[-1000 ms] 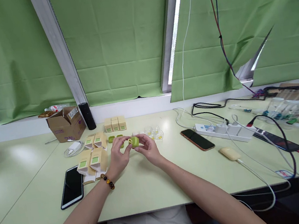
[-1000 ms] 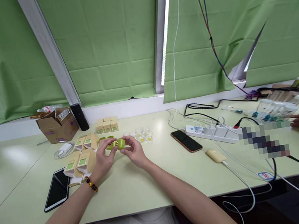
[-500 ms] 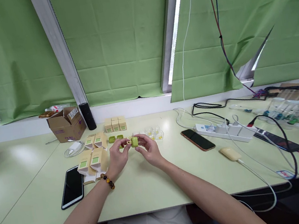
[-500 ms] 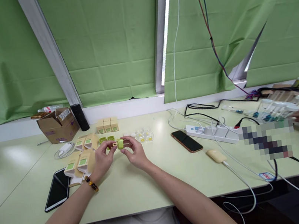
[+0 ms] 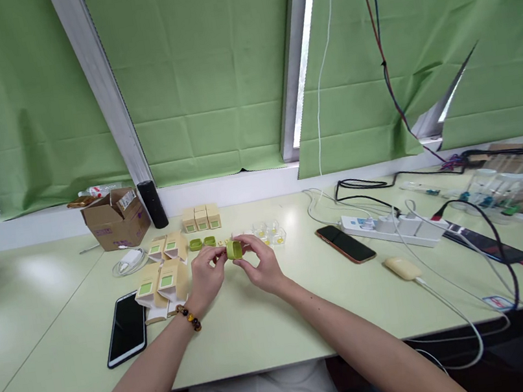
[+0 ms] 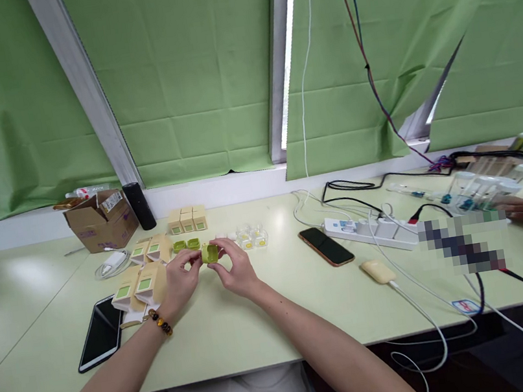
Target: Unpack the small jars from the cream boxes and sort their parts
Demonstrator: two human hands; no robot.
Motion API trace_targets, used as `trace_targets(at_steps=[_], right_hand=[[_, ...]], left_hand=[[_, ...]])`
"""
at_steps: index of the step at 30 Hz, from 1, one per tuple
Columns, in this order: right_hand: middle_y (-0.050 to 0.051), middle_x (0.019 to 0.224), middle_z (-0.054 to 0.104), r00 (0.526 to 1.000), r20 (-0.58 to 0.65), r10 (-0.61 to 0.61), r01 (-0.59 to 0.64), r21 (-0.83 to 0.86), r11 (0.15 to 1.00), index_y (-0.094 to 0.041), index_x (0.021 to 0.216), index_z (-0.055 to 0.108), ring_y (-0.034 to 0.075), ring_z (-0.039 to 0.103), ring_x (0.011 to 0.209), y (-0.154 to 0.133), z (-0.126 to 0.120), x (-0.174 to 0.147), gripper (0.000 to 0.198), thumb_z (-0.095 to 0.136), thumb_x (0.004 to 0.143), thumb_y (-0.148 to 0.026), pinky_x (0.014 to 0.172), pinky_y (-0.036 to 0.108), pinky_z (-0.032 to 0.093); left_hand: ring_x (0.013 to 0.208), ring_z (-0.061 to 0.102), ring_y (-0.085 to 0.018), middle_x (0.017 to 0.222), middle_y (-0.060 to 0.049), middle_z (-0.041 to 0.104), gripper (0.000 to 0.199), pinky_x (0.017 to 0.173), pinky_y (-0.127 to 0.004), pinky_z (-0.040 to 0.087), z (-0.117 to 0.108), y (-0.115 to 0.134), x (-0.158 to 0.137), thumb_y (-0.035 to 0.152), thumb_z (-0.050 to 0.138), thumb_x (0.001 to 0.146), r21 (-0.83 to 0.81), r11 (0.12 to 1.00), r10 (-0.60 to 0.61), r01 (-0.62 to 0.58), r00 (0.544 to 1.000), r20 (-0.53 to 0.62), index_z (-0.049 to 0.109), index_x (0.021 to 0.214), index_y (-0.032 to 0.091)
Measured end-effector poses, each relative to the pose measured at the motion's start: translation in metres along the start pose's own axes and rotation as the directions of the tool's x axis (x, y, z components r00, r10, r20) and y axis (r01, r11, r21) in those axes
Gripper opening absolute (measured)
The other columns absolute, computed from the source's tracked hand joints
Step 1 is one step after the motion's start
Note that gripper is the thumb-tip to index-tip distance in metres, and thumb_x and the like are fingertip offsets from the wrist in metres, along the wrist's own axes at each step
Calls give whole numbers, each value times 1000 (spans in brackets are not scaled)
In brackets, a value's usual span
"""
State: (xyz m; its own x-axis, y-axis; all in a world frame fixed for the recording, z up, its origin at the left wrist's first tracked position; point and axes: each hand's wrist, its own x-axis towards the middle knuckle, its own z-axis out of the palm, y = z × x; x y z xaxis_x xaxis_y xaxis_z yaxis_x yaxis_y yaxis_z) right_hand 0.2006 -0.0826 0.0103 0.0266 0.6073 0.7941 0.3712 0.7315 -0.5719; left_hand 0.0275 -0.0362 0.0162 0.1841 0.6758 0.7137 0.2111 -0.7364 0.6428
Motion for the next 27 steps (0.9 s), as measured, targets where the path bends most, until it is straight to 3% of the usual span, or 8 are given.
trace_targets(at_steps=[7,17,20,23,27], right_hand=[[10,123,67,999,16,-41,41,-26,999,-33,137,62,27,64,103,1,-1,-1,47,72,92,-25,87,45,59],[10,124,66,1000,17,-16,17,-9,1000,-33,137,63,26,66,104,3,-1,0,46,71,92,-26,88,44,60],[10,125,66,1000,2,-15,15,-5,1000,-32,137,62,25,66,102,3,-1,1,46,71,92,-25,86,43,61],[11,129,65,999,19,-40,41,-54,998,-31,140,59,26,65,104,6,-2,1,49,69,93,-23,82,42,62],[12,127,68,994,81,-75,88,-179,980,-30,149,49,28,63,104,13,-1,-2,60,67,93,-18,80,46,61]], left_hand=[[67,64,-17,76,-2,72,10,63,-29,52,3,-1,1,25,68,83,-222,955,-185,198,980,79,77,79,23],[62,62,-15,75,-2,72,13,61,-31,54,8,-6,-2,32,71,83,-273,925,-253,263,965,73,77,80,21],[78,70,-19,93,-8,78,22,73,-35,59,6,-6,0,34,76,82,-318,911,-244,262,965,95,78,98,19],[112,69,-26,124,-13,74,44,91,-40,59,1,-6,2,26,74,84,-328,921,-174,213,974,143,69,128,20],[132,55,-30,141,-13,62,59,106,-50,51,-8,-6,5,16,70,85,-71,997,34,-21,982,188,57,142,26]])
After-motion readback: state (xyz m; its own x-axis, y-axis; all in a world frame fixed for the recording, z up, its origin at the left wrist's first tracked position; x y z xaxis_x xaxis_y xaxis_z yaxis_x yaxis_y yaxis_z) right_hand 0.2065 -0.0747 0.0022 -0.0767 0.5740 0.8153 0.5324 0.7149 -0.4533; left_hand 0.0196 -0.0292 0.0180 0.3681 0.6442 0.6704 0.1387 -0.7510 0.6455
